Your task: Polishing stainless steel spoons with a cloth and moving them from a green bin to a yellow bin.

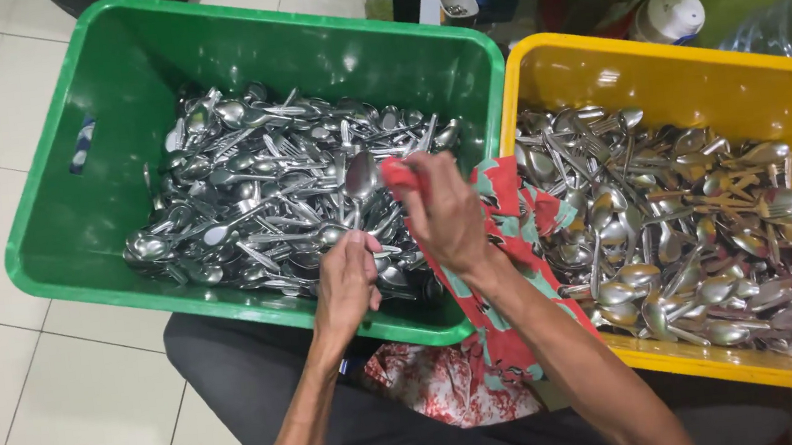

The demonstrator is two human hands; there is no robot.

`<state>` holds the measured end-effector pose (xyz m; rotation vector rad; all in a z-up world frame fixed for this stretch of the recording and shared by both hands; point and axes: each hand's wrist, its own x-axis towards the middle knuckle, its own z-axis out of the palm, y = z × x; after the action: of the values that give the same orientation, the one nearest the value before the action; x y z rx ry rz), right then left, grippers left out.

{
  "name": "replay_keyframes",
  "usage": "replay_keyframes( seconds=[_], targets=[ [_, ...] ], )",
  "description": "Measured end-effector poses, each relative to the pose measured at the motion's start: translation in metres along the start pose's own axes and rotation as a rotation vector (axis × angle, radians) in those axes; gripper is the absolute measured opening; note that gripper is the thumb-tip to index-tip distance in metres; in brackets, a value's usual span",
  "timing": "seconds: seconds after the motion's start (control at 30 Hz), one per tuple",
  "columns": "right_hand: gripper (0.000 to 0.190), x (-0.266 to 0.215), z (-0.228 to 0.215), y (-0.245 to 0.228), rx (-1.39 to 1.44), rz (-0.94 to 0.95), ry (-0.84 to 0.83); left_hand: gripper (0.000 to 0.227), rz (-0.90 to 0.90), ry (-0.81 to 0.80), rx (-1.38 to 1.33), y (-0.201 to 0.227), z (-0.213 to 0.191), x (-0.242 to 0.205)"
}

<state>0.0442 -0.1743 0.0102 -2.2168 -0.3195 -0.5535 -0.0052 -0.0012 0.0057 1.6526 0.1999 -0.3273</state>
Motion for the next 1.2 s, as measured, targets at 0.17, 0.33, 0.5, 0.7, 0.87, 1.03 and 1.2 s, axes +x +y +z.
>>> replay_keyframes(
  seconds=[0.17,0.33,0.5,0.7,0.87,1.03,1.2],
  targets=[
    [0.008,-0.011,0.031,0.019,-0.332,-0.270,0.020,0.039,0.003,-0.136,0.006,-0.006,0.011,-0.010],
    [0.017,0.005,0.012,0.007,-0.422,-0.251,0.158,0.043,0.003,-0.182,0.142,-0.004,0.011,-0.023],
    [0.010,0.006,-0.002,0.003,0.040,0.035,0.191,0.037,0.006,0.064,0.200,0.001,0.004,-0.026],
    [0.019,-0.008,0.006,-0.005,-0.217,-0.224,0.153,0.026,0.138,0.125,0.239,0.011,0.003,-0.029],
    [0.015,-0.011,0.020,-0.005,-0.208,-0.294,0.058,0.029,0.293,0.072,0.367,0.002,0.010,-0.038],
    [0.020,0.006,0.011,0.011,0.112,0.116,-0.042,0.026,0.320,0.056,0.365,0.001,0.013,-0.039],
    [0.057,0.012,-0.006,-0.030,0.476,0.644,-0.183,0.038,0.277,0.152,0.573,0.014,0.031,-0.039]
  ],
)
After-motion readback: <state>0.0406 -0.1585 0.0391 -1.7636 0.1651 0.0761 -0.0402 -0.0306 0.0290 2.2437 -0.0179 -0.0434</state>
